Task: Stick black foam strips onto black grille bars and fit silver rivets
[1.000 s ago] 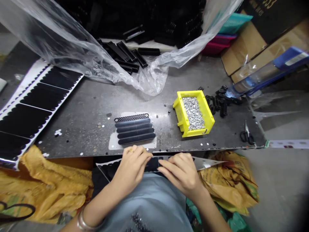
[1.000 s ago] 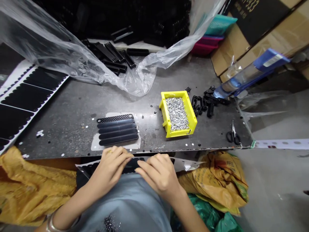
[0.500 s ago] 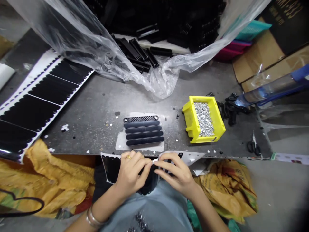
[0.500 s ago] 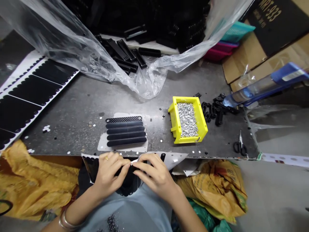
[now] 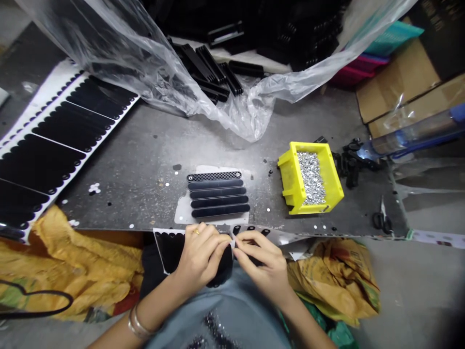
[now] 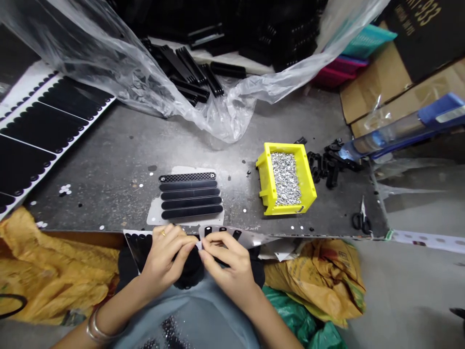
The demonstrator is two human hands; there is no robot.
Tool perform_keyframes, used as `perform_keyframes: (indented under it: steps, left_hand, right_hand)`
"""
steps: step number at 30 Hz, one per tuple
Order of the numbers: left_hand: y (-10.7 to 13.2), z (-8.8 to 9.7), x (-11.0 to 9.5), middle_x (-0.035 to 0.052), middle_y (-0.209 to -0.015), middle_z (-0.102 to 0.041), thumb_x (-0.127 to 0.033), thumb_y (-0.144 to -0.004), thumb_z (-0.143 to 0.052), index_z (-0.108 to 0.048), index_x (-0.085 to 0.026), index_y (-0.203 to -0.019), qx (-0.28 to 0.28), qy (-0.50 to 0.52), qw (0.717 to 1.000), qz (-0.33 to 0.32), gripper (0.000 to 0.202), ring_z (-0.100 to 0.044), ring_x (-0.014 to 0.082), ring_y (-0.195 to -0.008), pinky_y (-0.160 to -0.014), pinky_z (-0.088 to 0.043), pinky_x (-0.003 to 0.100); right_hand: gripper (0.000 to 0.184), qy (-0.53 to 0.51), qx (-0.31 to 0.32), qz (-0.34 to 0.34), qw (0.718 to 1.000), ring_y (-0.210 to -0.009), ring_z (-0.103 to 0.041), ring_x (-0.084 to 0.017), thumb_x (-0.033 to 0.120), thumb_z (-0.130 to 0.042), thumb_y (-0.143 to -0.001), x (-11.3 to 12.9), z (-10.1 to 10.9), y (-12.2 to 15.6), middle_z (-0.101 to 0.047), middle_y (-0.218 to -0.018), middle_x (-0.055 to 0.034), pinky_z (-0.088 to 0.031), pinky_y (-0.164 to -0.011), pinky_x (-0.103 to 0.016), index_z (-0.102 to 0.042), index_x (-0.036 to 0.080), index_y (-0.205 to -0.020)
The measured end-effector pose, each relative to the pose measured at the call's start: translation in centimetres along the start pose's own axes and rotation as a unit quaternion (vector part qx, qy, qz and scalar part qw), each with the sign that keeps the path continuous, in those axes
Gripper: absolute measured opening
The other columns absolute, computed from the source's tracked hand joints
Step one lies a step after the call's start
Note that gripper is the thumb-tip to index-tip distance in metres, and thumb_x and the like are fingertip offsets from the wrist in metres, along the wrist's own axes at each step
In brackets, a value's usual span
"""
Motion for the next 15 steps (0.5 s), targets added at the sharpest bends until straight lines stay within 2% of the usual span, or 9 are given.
perform_keyframes:
  steps: [2, 5, 7, 9, 10, 12, 15]
  left_hand:
    - [-0.1, 0.5, 0.3, -0.0003, -0.077, -0.061, -0.011, -0.104, -0.05, -0.064, -0.019, -0.101, -0.02, -0.041, 0.999, -0.009, 0.016, -0.052, 0.017, -0.072, -0.079, -0.031, 0.037]
    - [0.1, 0.9, 0.7, -0.0014, -0.074, -0.061, -0.011, -0.102, -0.055, -0.065, -0.018, -0.103, -0.054, -0.122, 0.991, -0.027, 0.012, -0.051, 0.0162, -0.068, -0.076, -0.03, 0.035]
    - [0.3, 0.7, 0.6, -0.0023, -0.074, -0.064, -0.013, -0.102, -0.059, -0.066, -0.018, -0.111, -0.058, -0.155, 0.985, -0.045, 0.013, -0.052, 0.0156, -0.066, -0.075, -0.031, 0.034]
    - [0.2, 0.9, 0.5, -0.0001, -0.083, -0.069, -0.019, -0.102, -0.062, -0.066, -0.02, -0.12, -0.057, -0.165, 0.984, -0.043, 0.019, -0.059, 0.0169, -0.073, -0.079, -0.034, 0.035]
    - [0.1, 1.3, 0.7, 0.002, -0.09, -0.072, -0.023, -0.101, -0.063, -0.066, -0.02, -0.122, -0.062, -0.165, 0.984, -0.03, 0.021, -0.063, 0.0185, -0.081, -0.083, -0.035, 0.036]
    - [-0.7, 3.2, 1.7, 0.0048, -0.101, -0.074, -0.027, -0.1, -0.066, -0.066, -0.022, -0.119, -0.088, -0.16, 0.983, 0.022, 0.02, -0.066, 0.0223, -0.095, -0.092, -0.035, 0.039]
    - [-2.6, 6.7, 5.2, 0.0024, -0.101, -0.076, -0.027, -0.1, -0.062, -0.067, -0.026, -0.113, -0.121, -0.146, 0.972, 0.14, 0.014, -0.067, 0.0233, -0.1, -0.1, -0.033, 0.044]
  right_hand:
    - [0.03, -0.02, -0.027, -0.023, 0.999, -0.091, -0.075, -0.017, 0.004, -0.069, -0.09, -0.4, 1.4, 1.0, -0.076, -0.103, -0.0079, -0.063, -0.08, -0.029, -0.079, 0.023, -0.111]
    - [0.029, -0.092, -0.081, -0.07, 0.99, -0.101, -0.076, -0.021, 0.006, -0.063, -0.095, -0.9, 4.6, 2.1, -0.078, -0.106, -0.0073, -0.065, -0.088, -0.038, -0.077, 0.026, -0.111]
    - [0.028, -0.156, -0.118, -0.1, 0.976, -0.09, -0.077, -0.019, 0.009, -0.058, -0.099, -1.1, 6.5, 1.4, -0.077, -0.107, -0.0051, -0.067, -0.082, -0.041, -0.074, 0.028, -0.11]
    - [0.022, -0.159, -0.125, -0.098, 0.974, -0.079, -0.074, -0.016, 0.011, -0.061, -0.098, -0.7, 7.1, -1.1, -0.073, -0.108, -0.0038, -0.067, -0.075, -0.038, -0.073, 0.028, -0.105]
    - [0.018, -0.129, -0.108, -0.083, 0.982, -0.079, -0.073, -0.015, 0.012, -0.066, -0.096, -0.3, 6.6, -2.9, -0.072, -0.109, -0.0039, -0.066, -0.076, -0.036, -0.074, 0.027, -0.103]
    - [0.014, -0.028, -0.051, -0.016, 0.998, -0.091, -0.072, -0.018, 0.015, -0.075, -0.091, 0.7, 4.5, -7.2, -0.071, -0.103, -0.0042, -0.062, -0.083, -0.036, -0.077, 0.026, -0.1]
    - [0.01, 0.077, 0.055, 0.115, 0.989, -0.093, -0.069, -0.019, 0.02, -0.074, -0.094, 1.5, -1.0, -12.7, -0.073, -0.098, -0.0045, -0.059, -0.087, -0.037, -0.079, 0.024, -0.101]
Point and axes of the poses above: each hand's wrist, its own y-axis away from the middle knuckle, its own z-axis out of the back of the hand, x = y × z, the point moved 8 cm from there along -y, towards the middle knuckle
